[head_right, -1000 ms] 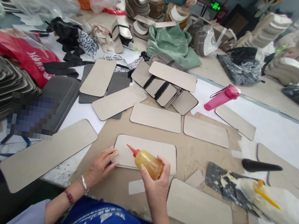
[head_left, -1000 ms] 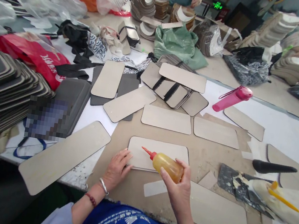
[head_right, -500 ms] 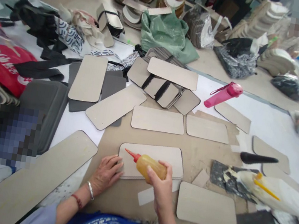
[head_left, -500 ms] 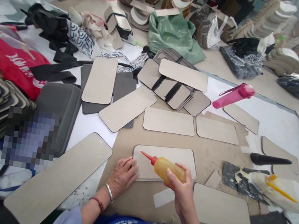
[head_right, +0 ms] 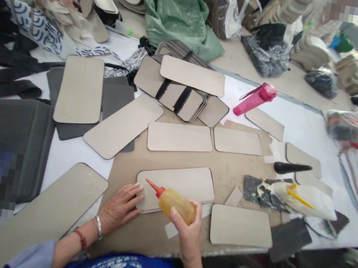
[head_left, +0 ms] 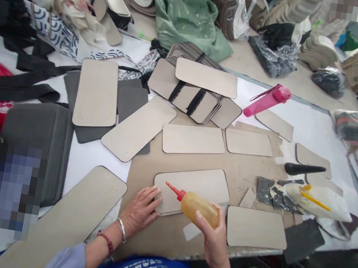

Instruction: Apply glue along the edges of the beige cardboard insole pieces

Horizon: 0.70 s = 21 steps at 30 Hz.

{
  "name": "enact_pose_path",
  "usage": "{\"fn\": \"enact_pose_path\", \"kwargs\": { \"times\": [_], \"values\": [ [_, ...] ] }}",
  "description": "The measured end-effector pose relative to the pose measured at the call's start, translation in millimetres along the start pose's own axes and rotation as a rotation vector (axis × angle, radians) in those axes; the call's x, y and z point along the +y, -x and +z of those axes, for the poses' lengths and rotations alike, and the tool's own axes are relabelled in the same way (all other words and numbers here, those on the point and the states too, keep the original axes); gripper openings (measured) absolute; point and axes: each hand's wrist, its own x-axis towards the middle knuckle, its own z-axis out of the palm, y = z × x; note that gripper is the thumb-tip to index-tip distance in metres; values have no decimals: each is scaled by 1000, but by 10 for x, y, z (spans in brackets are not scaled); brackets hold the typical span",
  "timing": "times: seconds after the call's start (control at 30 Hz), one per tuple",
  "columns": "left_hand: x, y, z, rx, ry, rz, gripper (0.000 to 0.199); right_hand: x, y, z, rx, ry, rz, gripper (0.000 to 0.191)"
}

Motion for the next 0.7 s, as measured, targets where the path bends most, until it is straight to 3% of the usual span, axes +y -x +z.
{"fn": "enact_pose_path", "kwargs": {
  "times": [0.37, 0.7],
  "values": [
    [31, 40, 73, -53, -48, -17, 39, 132, -179, 42, -31, 416, -484, 46],
    [42, 43, 96, -75, -145, 14, 40, 103, -236, 153, -51, 507, -686, 33]
  ]
}}
